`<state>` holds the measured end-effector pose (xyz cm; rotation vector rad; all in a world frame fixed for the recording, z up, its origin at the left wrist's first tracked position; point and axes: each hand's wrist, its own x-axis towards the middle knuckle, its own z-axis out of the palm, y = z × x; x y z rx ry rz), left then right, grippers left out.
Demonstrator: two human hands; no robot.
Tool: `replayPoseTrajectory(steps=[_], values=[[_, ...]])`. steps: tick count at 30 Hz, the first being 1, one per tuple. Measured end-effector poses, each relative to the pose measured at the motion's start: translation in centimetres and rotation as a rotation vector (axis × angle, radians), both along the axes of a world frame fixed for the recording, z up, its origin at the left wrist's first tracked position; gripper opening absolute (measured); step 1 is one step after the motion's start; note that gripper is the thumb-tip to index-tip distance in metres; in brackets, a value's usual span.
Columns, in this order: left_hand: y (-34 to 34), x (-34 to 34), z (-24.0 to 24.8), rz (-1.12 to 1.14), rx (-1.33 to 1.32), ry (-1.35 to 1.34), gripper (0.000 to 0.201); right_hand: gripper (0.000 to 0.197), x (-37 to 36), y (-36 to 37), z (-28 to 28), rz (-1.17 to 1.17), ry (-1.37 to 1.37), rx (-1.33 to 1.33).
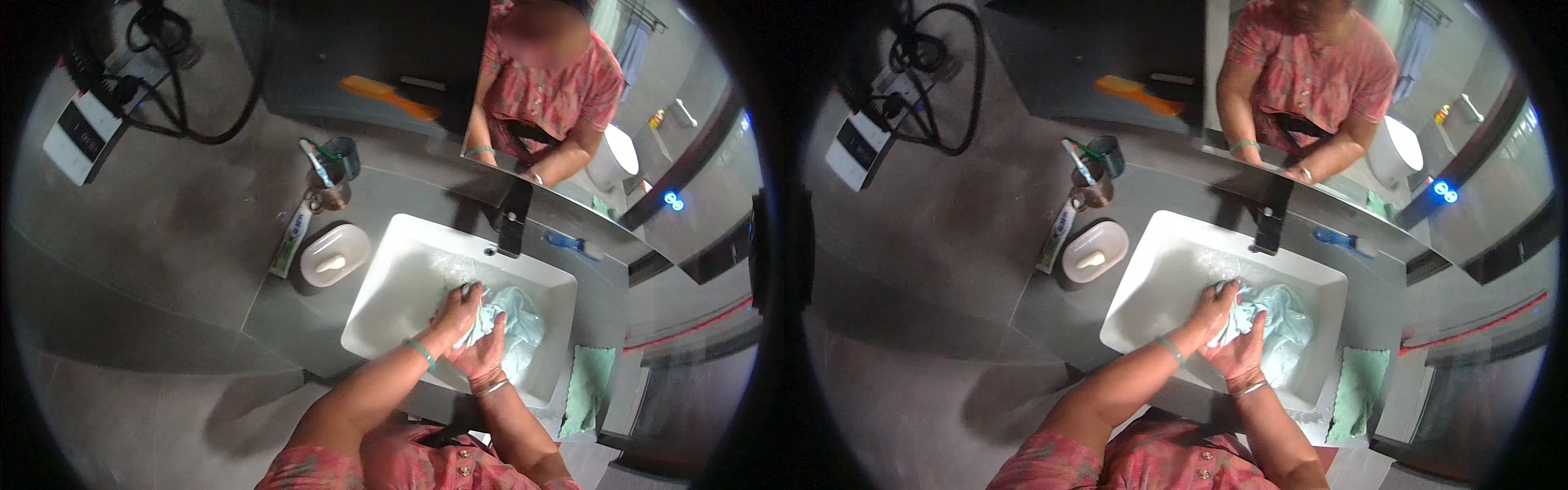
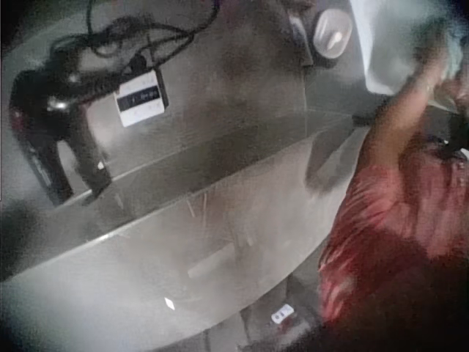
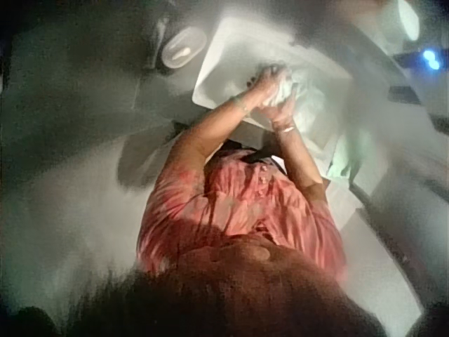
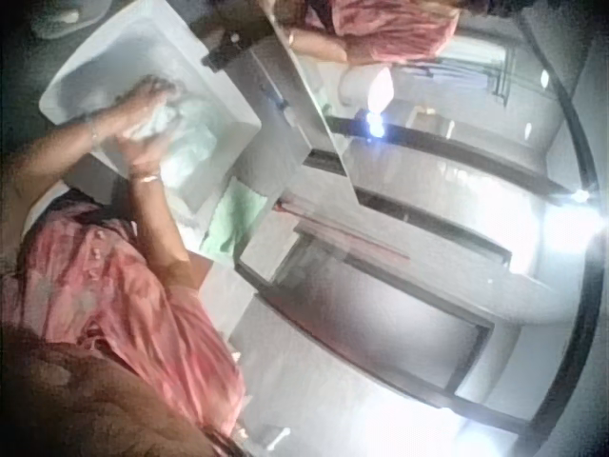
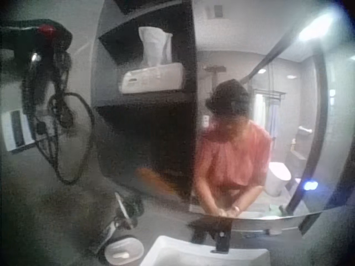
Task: The person washes a light blue cloth by hand in a bathroom sink. They rub the cloth with soap, rinse it under running water, and wring it out repeatedly.
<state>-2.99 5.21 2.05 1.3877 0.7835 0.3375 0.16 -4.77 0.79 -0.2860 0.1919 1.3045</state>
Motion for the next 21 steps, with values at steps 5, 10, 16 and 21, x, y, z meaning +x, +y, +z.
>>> replayPoseTrajectory(steps=[5,10,16,21], values=[[-5.6,-3.0,4.8,-0.423,0.942,-0.325,0.033,0.085,0.7,-0.8,-0.4,-0.023,-0.215,0.086],[-1.7,-0.4,6.0,-0.140,0.964,0.141,0.042,0.053,2.2,-0.1,-0.3,-0.169,-0.116,-0.277],[-4.5,0.1,5.9,-0.342,1.009,-0.018,0.054,0.056,2.3,-1.0,0.7,-0.253,-0.271,0.006],[-3.7,1.5,4.1,-0.130,0.734,0.119,0.078,0.053,3.0,-2.1,0.8,-0.165,-0.394,-0.134]])
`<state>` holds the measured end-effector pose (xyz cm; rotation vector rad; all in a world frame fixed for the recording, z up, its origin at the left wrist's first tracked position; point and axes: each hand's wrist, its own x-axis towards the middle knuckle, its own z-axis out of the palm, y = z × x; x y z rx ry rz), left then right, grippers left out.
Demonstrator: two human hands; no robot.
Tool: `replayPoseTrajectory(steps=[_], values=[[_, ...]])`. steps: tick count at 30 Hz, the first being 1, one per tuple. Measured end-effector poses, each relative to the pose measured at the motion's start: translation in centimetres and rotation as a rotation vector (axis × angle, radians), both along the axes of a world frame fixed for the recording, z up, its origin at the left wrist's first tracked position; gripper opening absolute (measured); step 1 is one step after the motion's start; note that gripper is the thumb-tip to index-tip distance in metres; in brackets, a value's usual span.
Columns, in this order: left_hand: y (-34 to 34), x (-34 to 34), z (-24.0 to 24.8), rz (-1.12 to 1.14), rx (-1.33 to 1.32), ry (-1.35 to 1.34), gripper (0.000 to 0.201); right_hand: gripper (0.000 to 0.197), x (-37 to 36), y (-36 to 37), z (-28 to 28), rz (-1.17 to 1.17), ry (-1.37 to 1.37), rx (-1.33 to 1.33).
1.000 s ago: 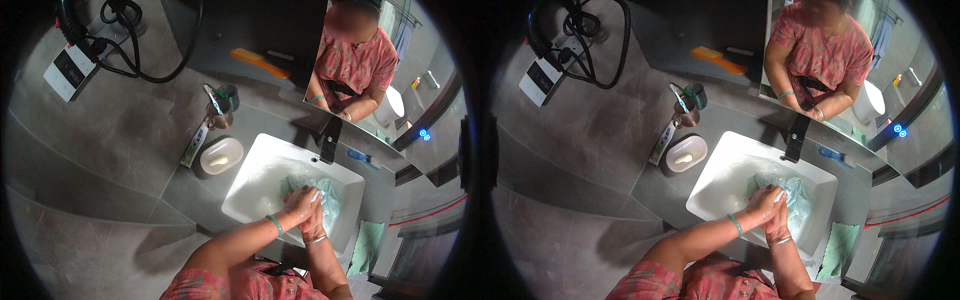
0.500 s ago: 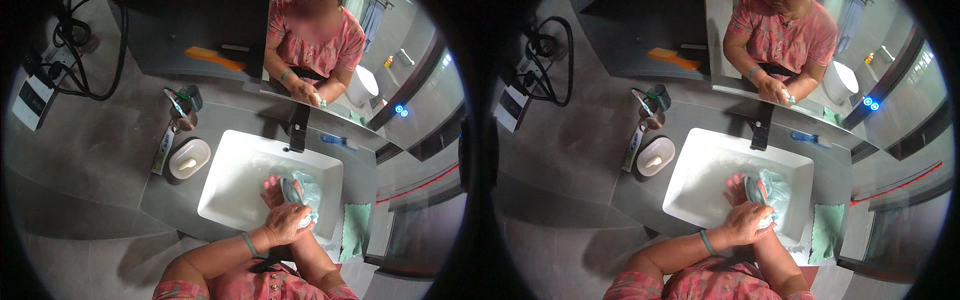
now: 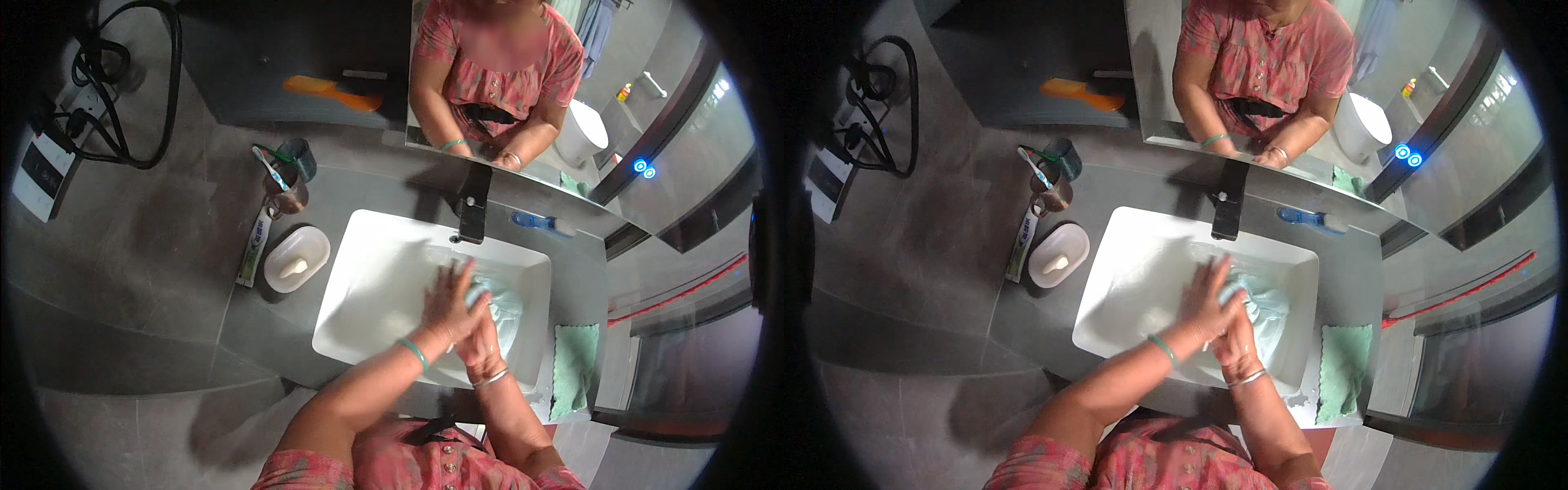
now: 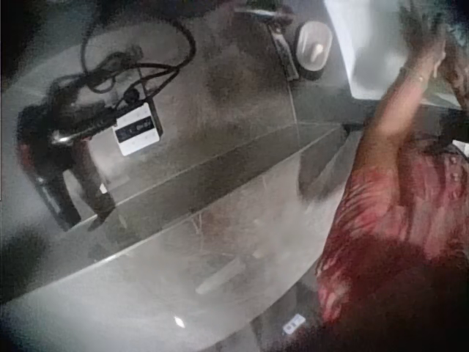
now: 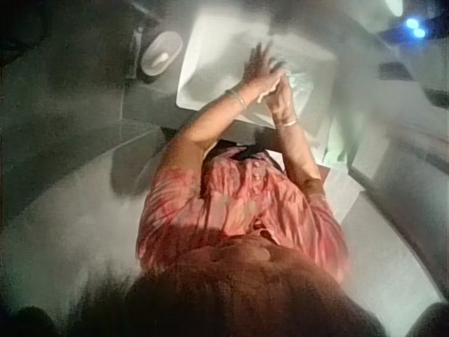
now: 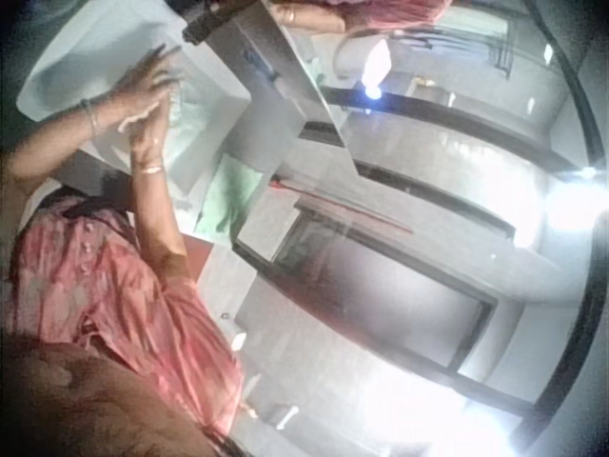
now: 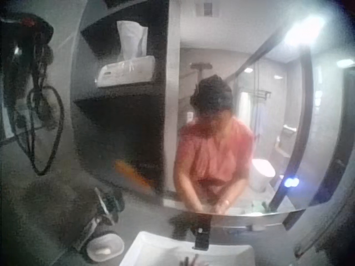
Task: The person washes a light blue cloth by hand in a bathroom sink. They rub the cloth with soap, rinse it under running water, and wring it out repeatedly.
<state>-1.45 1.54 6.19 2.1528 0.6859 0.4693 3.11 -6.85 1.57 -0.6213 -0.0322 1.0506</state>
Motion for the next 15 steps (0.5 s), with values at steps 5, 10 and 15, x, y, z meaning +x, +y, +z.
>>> replayPoseTrajectory(steps=[5,10,15], values=[[-1.6,-0.3,-1.4,-0.109,-0.012,-0.034,0.074,0.058,-0.1,-0.9,-2.2,-0.050,-0.033,0.118],[-3.3,-1.0,-2.9,-0.145,-0.043,-0.029,0.057,0.066,-0.1,-1.1,-3.4,-0.003,-0.089,0.222],[0.9,1.9,-5.9,-0.044,-0.461,-0.108,0.049,0.063,-0.3,0.2,-1.5,-0.084,0.047,-0.293]])
